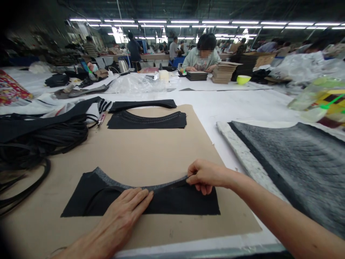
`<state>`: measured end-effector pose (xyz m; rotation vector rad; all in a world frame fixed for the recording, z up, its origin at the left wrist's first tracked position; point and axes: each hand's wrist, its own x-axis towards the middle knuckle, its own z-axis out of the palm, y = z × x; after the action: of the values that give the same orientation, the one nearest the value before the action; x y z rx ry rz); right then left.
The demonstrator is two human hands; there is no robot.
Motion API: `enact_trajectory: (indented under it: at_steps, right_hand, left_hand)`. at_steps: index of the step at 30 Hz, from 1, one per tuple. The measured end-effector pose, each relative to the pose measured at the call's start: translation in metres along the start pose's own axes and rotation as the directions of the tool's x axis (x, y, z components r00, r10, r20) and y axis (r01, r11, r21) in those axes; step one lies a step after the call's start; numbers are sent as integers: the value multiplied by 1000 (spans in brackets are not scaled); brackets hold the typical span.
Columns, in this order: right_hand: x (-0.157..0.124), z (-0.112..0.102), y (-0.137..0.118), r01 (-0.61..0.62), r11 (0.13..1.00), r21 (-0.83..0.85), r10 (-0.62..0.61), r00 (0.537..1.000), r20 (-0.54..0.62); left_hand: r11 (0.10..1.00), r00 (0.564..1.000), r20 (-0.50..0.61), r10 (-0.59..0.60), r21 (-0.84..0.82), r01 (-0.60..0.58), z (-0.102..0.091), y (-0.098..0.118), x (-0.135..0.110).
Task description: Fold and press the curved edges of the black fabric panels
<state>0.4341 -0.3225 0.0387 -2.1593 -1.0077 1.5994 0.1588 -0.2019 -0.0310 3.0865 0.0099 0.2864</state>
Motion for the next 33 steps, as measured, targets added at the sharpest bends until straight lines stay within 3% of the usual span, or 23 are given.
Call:
enact_trajectory:
  at_steps: [5, 11, 15, 17, 20, 22, 26, 30, 33]
  right_hand:
    - [-6, -3, -3, 79, 986, 145, -84, 996, 27]
    - [-15, 11, -20, 227, 867, 444, -257, 966, 8]
    - [-14, 20, -26, 281, 829, 483, -294, 954, -51]
    - [-11, 20, -20, 264, 877, 402, -243, 965, -103]
    - [-3, 16, -3, 203, 972, 119, -180, 967, -181]
    - [2, 15, 9, 178, 984, -31, -181, 960, -213]
    - [4, 18, 18, 168, 967, -190, -214, 944, -252]
    - [1, 22, 12, 114, 884, -454, -274, 912, -306]
    - [-2, 24, 9, 85, 844, -529, -295, 897, -328]
  left_hand:
    - [1000, 999, 37, 18, 8, -18, 1, 3, -2]
    - [1000, 994, 108, -11, -23, 14, -7, 5, 3]
    - [998, 990, 144, -8, -56, 16, -12, 5, 8]
    - [998, 989, 147, -9, -55, 17, -13, 5, 9]
    - [999, 989, 146, -16, -30, 20, -12, 7, 8]
    - [1000, 990, 142, -21, -7, 23, -11, 9, 7]
    - [999, 990, 140, -34, 27, 30, -9, 12, 6]
    - [998, 989, 136, -52, 52, 46, -6, 13, 6]
    - [997, 989, 136, -55, 70, 46, -5, 14, 6]
